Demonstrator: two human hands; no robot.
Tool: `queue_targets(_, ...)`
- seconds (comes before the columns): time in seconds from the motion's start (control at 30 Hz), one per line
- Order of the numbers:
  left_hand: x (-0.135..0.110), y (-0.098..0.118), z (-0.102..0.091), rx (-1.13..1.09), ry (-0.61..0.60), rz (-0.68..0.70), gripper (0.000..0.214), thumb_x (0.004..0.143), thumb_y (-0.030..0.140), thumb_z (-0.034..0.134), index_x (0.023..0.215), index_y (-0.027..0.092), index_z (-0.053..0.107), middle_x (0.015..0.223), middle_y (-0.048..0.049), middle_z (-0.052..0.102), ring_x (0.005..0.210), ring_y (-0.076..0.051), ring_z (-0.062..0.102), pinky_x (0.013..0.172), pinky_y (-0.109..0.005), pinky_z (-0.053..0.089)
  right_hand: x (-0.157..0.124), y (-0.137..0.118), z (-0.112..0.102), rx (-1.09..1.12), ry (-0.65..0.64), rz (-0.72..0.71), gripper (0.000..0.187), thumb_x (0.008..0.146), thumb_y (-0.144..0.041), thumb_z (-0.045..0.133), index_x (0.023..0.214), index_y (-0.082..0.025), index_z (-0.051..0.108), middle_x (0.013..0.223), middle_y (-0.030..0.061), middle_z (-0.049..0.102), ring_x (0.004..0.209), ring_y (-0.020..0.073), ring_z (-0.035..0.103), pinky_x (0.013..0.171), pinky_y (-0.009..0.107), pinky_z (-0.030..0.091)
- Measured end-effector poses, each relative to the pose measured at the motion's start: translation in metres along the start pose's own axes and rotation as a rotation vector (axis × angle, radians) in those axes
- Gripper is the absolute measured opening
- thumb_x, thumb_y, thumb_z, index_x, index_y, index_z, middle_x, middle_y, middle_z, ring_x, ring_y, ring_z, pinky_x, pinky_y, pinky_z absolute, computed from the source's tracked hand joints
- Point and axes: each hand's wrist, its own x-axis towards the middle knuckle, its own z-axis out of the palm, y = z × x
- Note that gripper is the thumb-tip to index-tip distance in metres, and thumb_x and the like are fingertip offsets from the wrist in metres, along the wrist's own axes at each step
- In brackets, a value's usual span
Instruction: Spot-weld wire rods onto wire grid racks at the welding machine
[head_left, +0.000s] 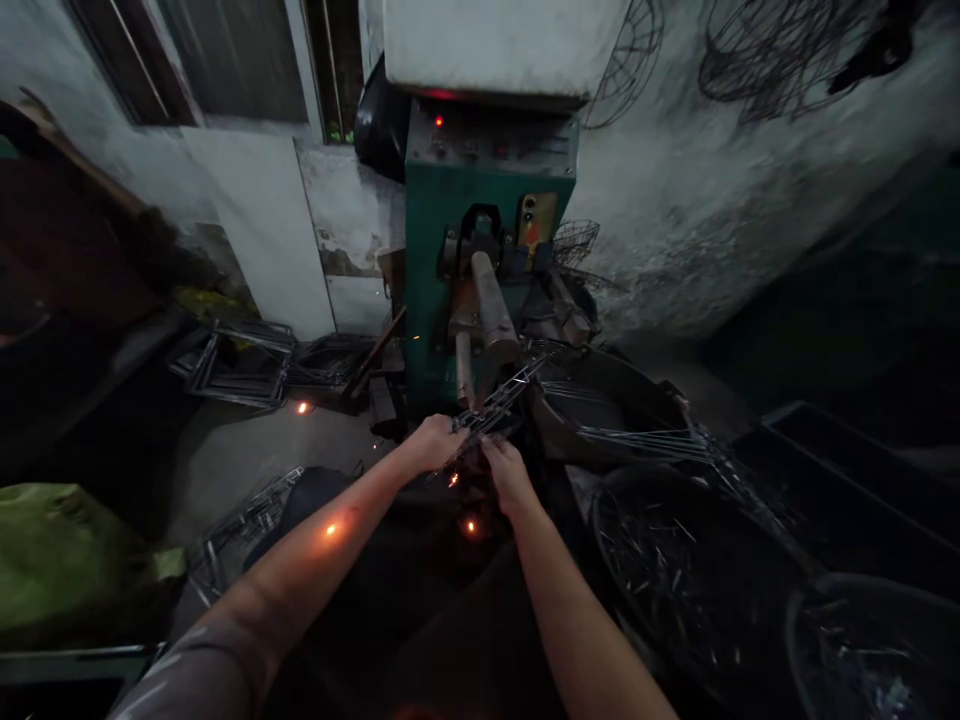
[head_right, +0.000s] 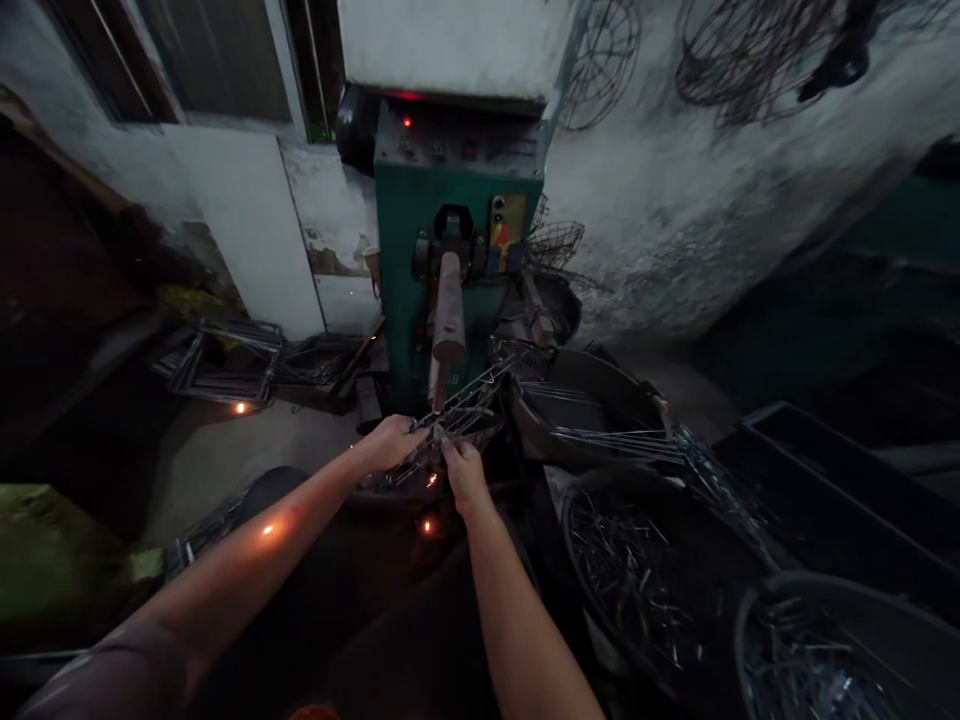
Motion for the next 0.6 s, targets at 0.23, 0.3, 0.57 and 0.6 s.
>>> queue_targets(0.23,0.019,0.003,0.004,0.057,0.009,-0.008,0.037,0.085,0.028,0.043,0.057,0.012,0.061,0.052,-0.0027,0.050,0.058,-0.014,0.048,0.057,-0.024,0.033,0.012,0.013,-0.005,-0.167,-0.053,-0.023,0.040,0.058,-0.053,0.068,0.074,-0.016,0.063,0.063,0.0009,0.063,0.068,0.0191,0.058,0.062,0.029,0.046)
queue_targets(0.3,0.021,0.001,0.005,0.056,0.011,-0.011,0.038,0.086,0.029,0.042,0.059,0.012,0.062,0.054,-0.0038,0.052,0.059,-0.015,0.050,0.058,-0.024,0.034,0.015,0.016,-0.008,-0.207,-0.054,-0.054,0.037,0.059,-0.049,0.067,0.074,-0.016,0.063,0.066,0.0014,0.065,0.072,0.0199,0.059,0.066,0.030,0.046)
queue_targets(0.57,0.025,0.000,0.008,0.020,0.006,-0.005,0.032,0.084,0.024,0.044,0.060,0.011,0.061,0.058,-0.0039,0.055,0.061,-0.013,0.050,0.058,-0.023,0.035,0.022,0.015,-0.010,-0.176,-0.059,-0.056,0.034,0.060,-0.031,0.058,0.091,-0.019,0.063,0.079,0.0026,0.068,0.076,0.0204,0.062,0.063,0.029,0.050)
queue_targets(0.6,0.026,0.000,0.009,0.009,-0.007,-0.005,0.033,0.084,0.025,0.042,0.061,0.011,0.061,0.057,-0.0037,0.054,0.060,-0.013,0.051,0.057,-0.023,0.036,0.024,0.013,-0.007,-0.164,-0.089,-0.044,0.034,0.062,-0.031,0.056,0.093,-0.019,0.063,0.078,0.0023,0.067,0.072,0.0194,0.062,0.059,0.028,0.050)
